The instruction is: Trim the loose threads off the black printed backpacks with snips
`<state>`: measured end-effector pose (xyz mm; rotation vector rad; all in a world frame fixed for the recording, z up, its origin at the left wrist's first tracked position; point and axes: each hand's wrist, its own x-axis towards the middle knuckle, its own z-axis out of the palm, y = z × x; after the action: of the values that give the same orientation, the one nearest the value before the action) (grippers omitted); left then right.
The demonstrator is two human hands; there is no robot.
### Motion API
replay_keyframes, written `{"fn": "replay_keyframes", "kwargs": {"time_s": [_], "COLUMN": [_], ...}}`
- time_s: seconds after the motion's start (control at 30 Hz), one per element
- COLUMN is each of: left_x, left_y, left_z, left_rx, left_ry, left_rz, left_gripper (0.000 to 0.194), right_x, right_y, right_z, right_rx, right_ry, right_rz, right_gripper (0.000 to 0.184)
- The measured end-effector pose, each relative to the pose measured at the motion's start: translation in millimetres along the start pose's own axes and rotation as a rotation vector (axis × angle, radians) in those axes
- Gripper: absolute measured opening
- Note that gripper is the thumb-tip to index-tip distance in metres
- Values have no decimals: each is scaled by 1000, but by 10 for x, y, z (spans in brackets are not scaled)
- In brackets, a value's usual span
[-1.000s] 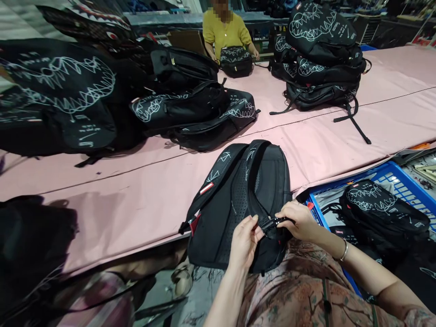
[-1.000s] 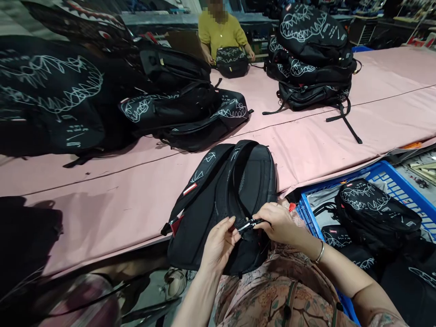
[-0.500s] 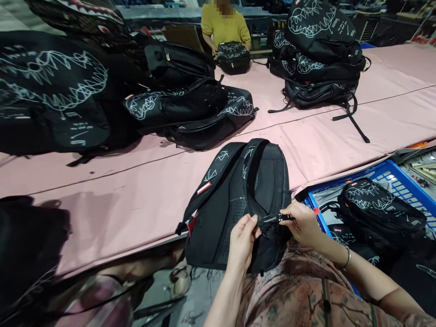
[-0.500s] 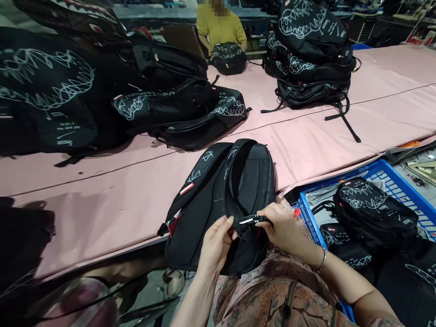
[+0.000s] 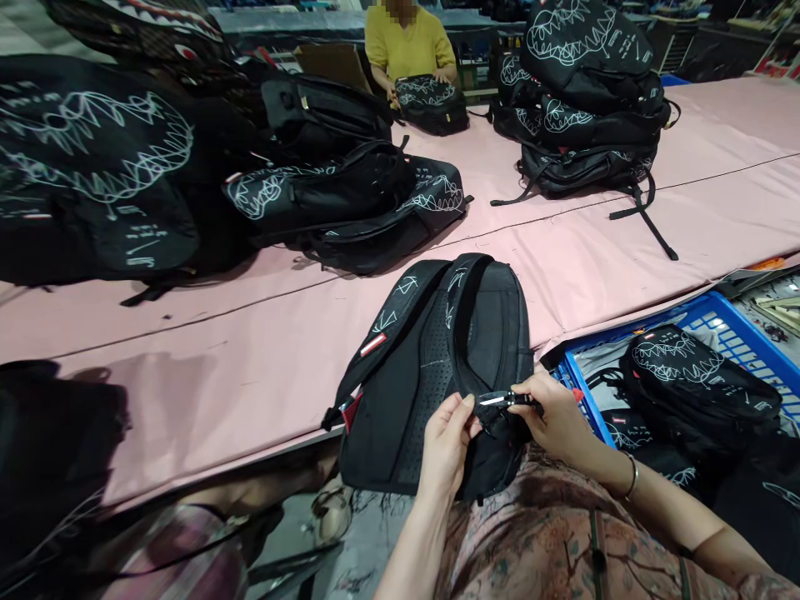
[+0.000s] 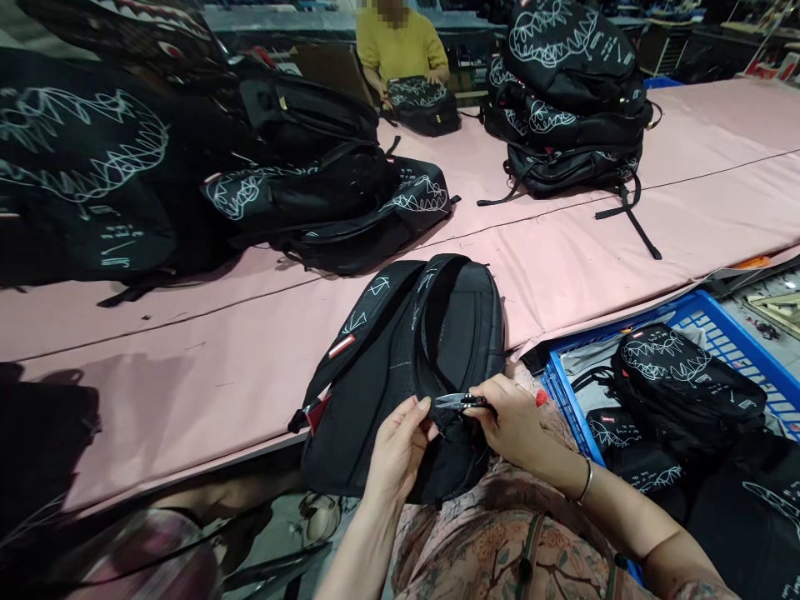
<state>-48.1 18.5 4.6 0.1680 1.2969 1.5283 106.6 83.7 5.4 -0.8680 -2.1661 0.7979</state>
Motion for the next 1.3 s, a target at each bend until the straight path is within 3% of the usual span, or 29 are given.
{"fn": "replay_keyframes", "kwargs": {"time_s": [0.3, 0.83, 0.93, 1.03, 1.13, 1.3], "left_x": [-24, -33, -13, 10, -4, -96], "left_y": [22, 47, 41, 16, -37, -117], "left_z": [-10, -41, -115, -276, -451, -657], "left_rx": [12, 170, 248, 453, 658, 879], "left_ry": [-13, -60, -53, 56, 122, 28], "left_rz": [22, 42, 81, 240, 361, 345], "left_gripper": [37, 41, 39, 42, 48, 40], "right_x": [-18, 179, 222, 282, 366, 511], "right_y": [35, 192, 247, 408, 615, 878], "right_z": [16, -88, -59, -25, -21, 22], "right_rx": [129, 69, 303, 516, 636, 968], "right_ry": [6, -145, -108, -9, 64, 98], "right_rz": [106, -153, 10, 236, 351, 538], "right_gripper": [12, 23, 16, 17, 26, 40]}}
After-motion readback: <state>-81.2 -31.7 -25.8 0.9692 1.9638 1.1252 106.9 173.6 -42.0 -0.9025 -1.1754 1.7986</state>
